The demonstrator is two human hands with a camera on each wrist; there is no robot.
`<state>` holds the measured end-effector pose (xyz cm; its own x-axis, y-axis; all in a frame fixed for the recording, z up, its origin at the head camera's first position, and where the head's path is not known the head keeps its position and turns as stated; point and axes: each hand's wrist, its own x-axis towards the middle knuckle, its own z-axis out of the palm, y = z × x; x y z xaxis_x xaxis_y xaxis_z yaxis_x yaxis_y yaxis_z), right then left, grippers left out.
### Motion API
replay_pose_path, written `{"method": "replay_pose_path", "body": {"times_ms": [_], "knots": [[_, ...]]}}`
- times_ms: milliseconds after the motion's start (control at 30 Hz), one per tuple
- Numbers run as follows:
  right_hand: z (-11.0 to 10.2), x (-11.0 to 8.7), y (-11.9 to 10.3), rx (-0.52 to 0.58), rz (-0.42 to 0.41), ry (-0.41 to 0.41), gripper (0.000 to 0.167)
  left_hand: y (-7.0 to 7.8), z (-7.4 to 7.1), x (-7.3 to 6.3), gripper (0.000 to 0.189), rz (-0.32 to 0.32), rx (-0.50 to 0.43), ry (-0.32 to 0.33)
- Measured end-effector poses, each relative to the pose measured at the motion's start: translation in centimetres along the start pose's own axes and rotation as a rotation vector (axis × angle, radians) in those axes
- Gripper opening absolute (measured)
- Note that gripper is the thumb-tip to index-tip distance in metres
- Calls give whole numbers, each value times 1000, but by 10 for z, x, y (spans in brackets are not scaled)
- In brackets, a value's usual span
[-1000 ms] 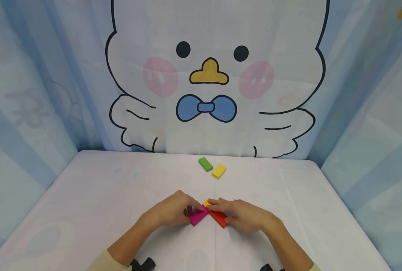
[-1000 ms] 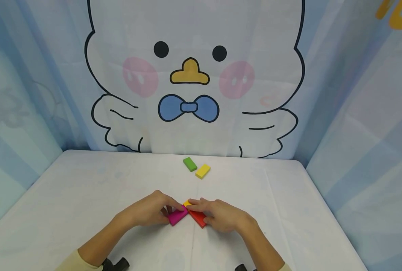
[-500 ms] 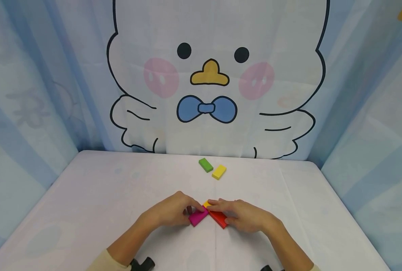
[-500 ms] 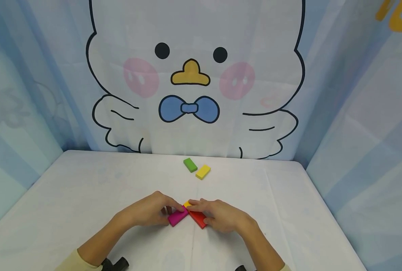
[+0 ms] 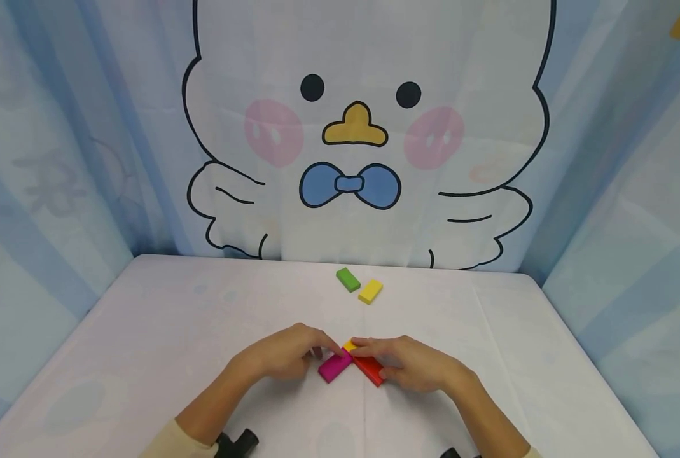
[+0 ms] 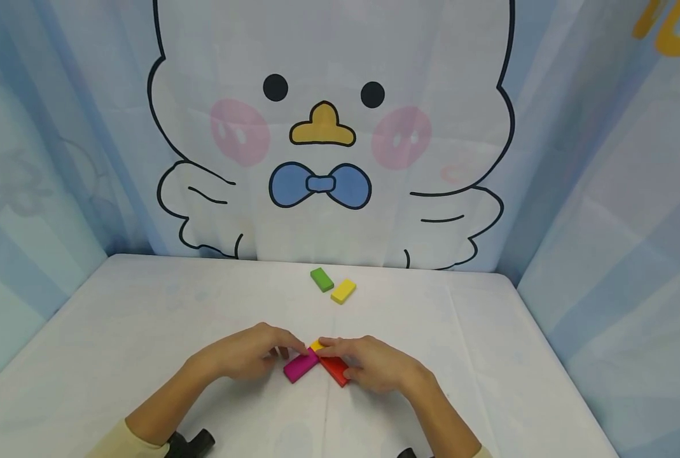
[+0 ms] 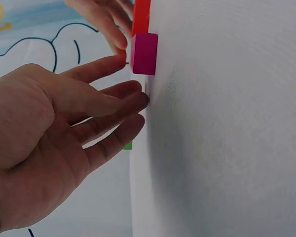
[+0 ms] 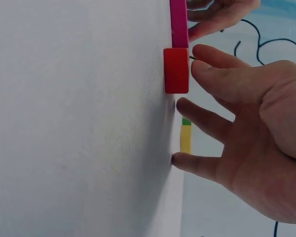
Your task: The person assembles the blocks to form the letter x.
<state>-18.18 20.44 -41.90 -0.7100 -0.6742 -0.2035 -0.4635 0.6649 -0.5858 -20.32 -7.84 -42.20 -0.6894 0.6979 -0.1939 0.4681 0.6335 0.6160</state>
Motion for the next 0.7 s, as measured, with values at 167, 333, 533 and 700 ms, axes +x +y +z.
{"method": "replay_pose_path", "body": {"times_ms": [167, 333, 533, 700], "knots": [[-3, -2, 1, 15, 12, 26, 55, -2, -1, 2, 40, 41, 50, 40], [-8, -5, 5, 1, 16, 70, 51, -1, 0, 4, 44, 83, 106, 49], [-13, -8, 8, -14, 33, 101, 50, 2, 5, 5, 49, 47, 170, -18], [-14, -9, 11, -17, 40, 108, 48, 7, 10, 6, 54, 7, 197, -68]]}}
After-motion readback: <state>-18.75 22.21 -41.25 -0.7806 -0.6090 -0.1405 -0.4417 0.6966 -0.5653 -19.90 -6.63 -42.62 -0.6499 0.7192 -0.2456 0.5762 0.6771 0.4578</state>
